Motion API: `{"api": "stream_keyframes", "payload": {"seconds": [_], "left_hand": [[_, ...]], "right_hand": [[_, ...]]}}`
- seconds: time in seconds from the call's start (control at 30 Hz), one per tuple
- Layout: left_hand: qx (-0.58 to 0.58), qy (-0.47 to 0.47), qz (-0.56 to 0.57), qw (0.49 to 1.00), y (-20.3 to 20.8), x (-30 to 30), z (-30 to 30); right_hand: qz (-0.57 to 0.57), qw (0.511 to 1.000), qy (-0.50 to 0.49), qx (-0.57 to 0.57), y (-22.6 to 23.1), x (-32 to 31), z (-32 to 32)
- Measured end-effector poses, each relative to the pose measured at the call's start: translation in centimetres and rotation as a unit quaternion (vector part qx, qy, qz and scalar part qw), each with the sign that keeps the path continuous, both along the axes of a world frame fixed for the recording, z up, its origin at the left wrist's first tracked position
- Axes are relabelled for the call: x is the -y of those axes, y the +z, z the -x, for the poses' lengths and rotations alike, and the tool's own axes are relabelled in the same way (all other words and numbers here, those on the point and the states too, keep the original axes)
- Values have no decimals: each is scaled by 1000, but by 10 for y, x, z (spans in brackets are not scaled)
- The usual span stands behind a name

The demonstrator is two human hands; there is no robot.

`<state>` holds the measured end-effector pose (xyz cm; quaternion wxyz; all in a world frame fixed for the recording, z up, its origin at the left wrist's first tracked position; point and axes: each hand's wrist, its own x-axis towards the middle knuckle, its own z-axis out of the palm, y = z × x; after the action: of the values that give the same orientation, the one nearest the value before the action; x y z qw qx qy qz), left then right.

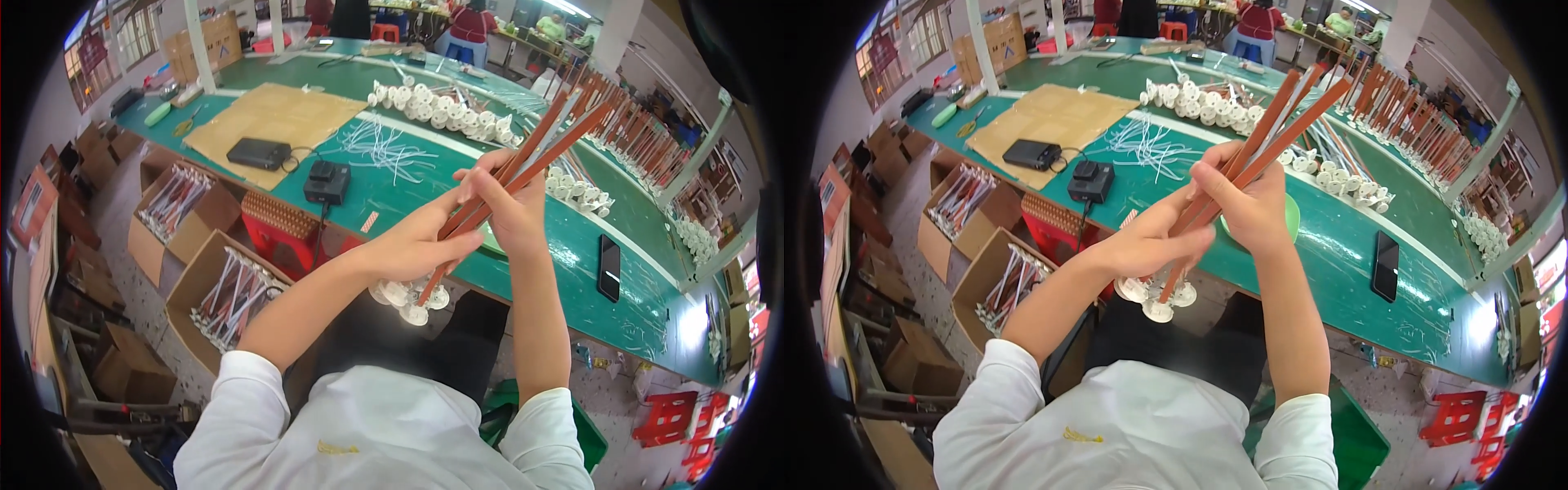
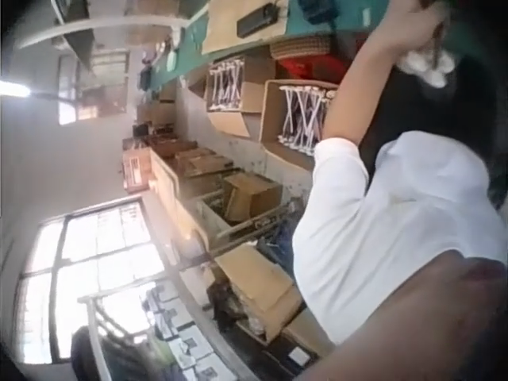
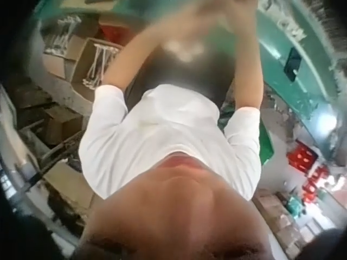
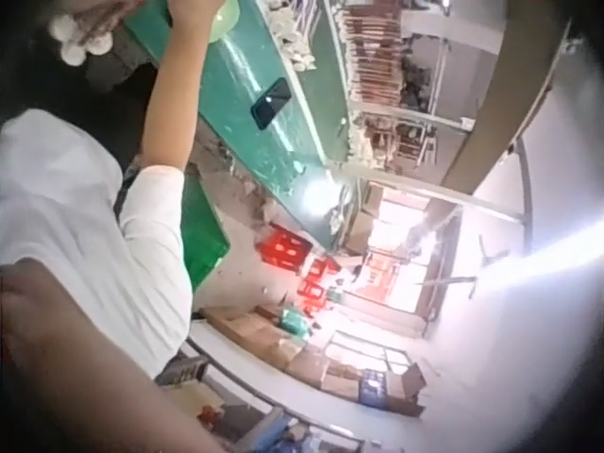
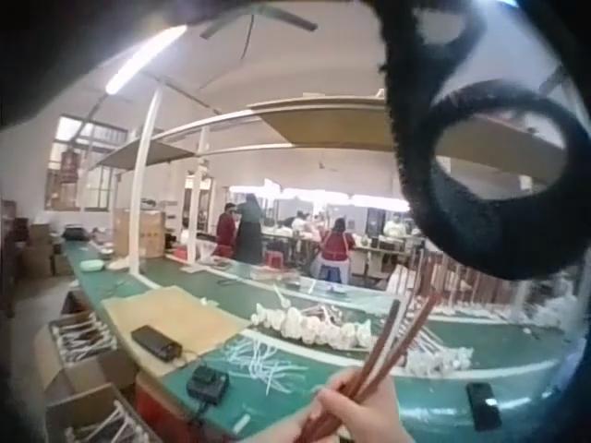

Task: Assembling lighting fixtures by attaching LED strips to circular plastic bases and bundling them with wire ties.

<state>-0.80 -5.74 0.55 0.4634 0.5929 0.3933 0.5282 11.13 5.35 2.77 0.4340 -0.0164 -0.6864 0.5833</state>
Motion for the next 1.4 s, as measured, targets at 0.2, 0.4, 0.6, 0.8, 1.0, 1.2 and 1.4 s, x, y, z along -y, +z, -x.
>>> {"api": "stream_keyframes", "payload": {"seconds": [0.2,0.4,0.6,0.8,1.0,1.2,1.4], "left_hand": [[-68,38,-1,997,-12,7,-4],[-161,19,17,987,-10,4,-4],[-126,106,-70,984,-26,1,-10],[-123,252,-96,955,-29,14,26],[150,348,-122,917,-37,38,85],[139,325,-120,928,-33,48,83],[126,298,-113,940,-40,45,80]], "right_hand": [[-27,999,0,-31,-25,2,-8],[-68,993,-66,-68,-36,1,-10],[-85,989,-118,9,-14,16,7],[82,982,168,11,-2,0,44],[-429,794,-237,360,-51,-70,98],[-510,683,-252,458,-98,-89,125],[-573,623,-305,438,-75,-74,113]]}}
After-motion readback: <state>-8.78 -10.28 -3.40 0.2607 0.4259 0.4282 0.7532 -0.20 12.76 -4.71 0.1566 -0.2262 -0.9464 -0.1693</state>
